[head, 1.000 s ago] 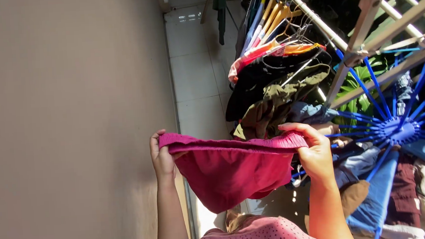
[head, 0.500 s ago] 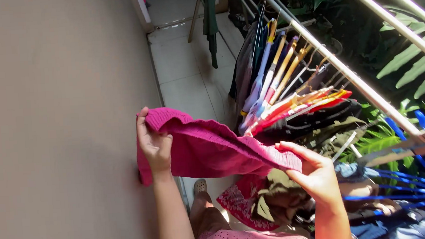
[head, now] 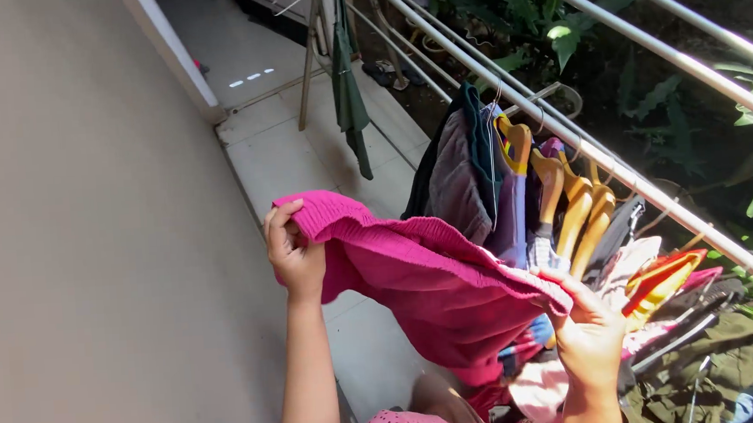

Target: Remove dry clothes from the drying rack and hang up a new garment.

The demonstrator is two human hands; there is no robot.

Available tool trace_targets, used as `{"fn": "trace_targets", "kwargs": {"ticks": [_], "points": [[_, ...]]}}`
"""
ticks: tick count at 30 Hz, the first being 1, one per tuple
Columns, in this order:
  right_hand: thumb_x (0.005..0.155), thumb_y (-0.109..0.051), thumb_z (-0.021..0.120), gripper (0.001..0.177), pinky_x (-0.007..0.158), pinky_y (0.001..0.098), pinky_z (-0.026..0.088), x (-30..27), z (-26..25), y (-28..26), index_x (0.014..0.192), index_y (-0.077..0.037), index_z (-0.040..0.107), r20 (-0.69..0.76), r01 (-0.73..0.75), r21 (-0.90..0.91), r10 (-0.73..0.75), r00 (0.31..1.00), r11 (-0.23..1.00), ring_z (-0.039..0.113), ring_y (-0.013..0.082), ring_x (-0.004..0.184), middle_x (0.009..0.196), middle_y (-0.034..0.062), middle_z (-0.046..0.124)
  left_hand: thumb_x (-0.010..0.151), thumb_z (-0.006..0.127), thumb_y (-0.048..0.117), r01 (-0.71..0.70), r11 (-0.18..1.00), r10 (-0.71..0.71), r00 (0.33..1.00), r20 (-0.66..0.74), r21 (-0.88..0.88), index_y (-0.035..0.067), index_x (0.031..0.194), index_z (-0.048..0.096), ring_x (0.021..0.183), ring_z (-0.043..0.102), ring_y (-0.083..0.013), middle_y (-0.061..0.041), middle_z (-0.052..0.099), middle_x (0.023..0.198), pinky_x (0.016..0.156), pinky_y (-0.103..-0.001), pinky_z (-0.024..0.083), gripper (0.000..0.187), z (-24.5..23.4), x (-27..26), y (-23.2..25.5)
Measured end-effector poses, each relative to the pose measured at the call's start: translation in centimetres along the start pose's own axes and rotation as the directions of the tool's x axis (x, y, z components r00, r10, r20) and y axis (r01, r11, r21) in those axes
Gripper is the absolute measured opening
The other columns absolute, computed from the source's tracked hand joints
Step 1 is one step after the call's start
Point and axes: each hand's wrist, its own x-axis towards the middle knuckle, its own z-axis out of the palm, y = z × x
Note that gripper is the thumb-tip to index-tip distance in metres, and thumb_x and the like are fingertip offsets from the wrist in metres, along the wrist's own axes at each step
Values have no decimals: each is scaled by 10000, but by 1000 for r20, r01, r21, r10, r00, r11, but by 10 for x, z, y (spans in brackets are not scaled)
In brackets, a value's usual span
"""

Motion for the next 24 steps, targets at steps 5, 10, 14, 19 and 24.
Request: {"fn": "trace_targets", "kwargs": {"ticks": [5,10,14,19,24], "points": [[922,-45,693,280,1039,298,551,49,49,17,1188,42,691,-113,-10,-31,7,994,999,682,190,1098,1179,151,729,866,694,-108,-9,1000,9,999,45,-3,121,1151,633,971,594,-179,-94,544,1123,735,-262,487,370,23,34,-68],[1039,-27,604,159,462,210,436,116,94,48,1155,20,701,-199,-51,-123,26,980,991,514,106,516,993,81,695,864,640,-135,92,993,-84,989,119,-69,103,1155,611,999,616,-195,-92,516,1134,849,-285,536,378,50,74,-139],[1012,-190,714,243,933,253,528,187,119,77,1171,-6,716,-256,29,-310,-113,960,950,628,118,1003,1061,80,718,836,562,-123,64,998,-59,985,165,-28,116,1123,606,1008,578,-228,-84,535,1088,881,-323,497,376,79,133,-187],[1117,-106,626,156,1022,337,489,253,142,100,1158,32,686,-190,211,-552,-367,911,807,616,198,1047,1114,106,692,989,609,126,-163,933,63,952,299,321,156,1052,734,954,514,-263,-80,451,1006,930,-409,414,144,106,208,-232],[1116,-207,636,185,941,342,492,297,164,106,1162,-52,727,-235,97,-716,-370,899,691,663,233,1008,1093,91,727,1039,512,282,287,945,-326,780,535,156,103,1113,639,865,600,-190,-17,676,939,785,-341,479,232,150,258,-286]]}}
